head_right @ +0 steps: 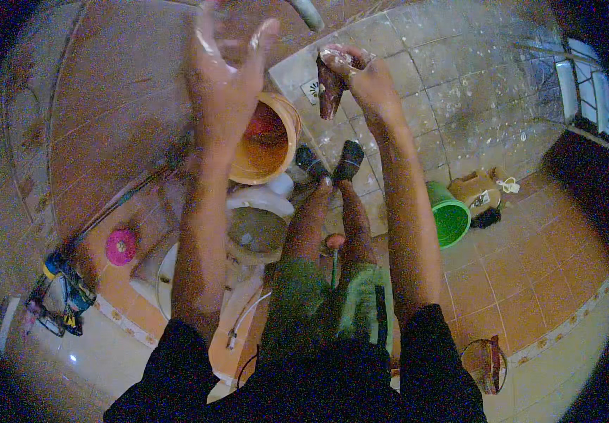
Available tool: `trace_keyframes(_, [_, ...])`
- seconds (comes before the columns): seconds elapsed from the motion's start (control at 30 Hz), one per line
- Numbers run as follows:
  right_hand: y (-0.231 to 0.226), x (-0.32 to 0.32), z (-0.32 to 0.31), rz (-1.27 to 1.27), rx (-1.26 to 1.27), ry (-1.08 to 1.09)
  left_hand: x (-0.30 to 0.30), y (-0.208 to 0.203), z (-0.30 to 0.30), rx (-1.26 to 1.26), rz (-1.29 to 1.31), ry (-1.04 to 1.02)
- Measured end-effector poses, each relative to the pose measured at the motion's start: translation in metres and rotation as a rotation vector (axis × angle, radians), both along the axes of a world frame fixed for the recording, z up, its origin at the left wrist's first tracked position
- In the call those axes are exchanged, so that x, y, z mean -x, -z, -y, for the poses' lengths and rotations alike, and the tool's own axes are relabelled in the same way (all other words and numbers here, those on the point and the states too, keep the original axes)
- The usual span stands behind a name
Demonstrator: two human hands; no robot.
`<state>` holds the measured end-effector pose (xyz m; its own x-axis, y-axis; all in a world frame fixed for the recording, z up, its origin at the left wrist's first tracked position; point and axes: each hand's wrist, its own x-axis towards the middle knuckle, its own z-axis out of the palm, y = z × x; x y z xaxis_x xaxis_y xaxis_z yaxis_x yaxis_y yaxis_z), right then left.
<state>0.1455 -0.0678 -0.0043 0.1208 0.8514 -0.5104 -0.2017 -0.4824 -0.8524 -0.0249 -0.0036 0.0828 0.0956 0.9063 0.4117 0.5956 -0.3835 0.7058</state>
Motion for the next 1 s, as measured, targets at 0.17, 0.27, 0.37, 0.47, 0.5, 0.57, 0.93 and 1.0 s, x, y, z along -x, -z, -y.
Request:
trace_keyframes(0.17, [-0.013, 0.008, -0.016, -0.051, -0.006, 0.030, -0.005, -0.031, -0.047, -0.059, -0.005, 0.349])
trace_keyframes(0.27, [-0.009, 0.009, -0.021, 0.007, -0.010, 0.052, -0.004, -0.045, -0.048, -0.069, -0.001, 0.409])
trace_keyframes(0.37, [-0.010, 0.013, -0.026, 0.010, -0.028, 0.071, -0.006, -0.034, -0.053, -0.108, 0.040, 0.381])
trace_keyframes(0.47, [-0.004, 0.004, -0.025, -0.003, -0.043, 0.073, -0.012, -0.024, -0.053, -0.114, 0.102, 0.320])
trace_keyframes(0.5, [-0.001, -0.001, -0.024, 0.012, -0.037, 0.066, -0.014, -0.023, -0.052, -0.129, 0.106, 0.299])
trace_keyframes(0.57, [0.003, -0.002, -0.024, -0.013, -0.074, 0.066, -0.017, -0.023, -0.049, -0.128, 0.131, 0.282])
trace_keyframes(0.93, [-0.007, 0.004, -0.020, 0.042, -0.076, 0.014, -0.021, -0.040, -0.032, -0.239, 0.103, 0.217])
trace_keyframes(1.0, [-0.003, -0.001, -0.017, 0.061, -0.072, 0.011, -0.025, -0.038, -0.032, -0.266, 0.083, 0.202])
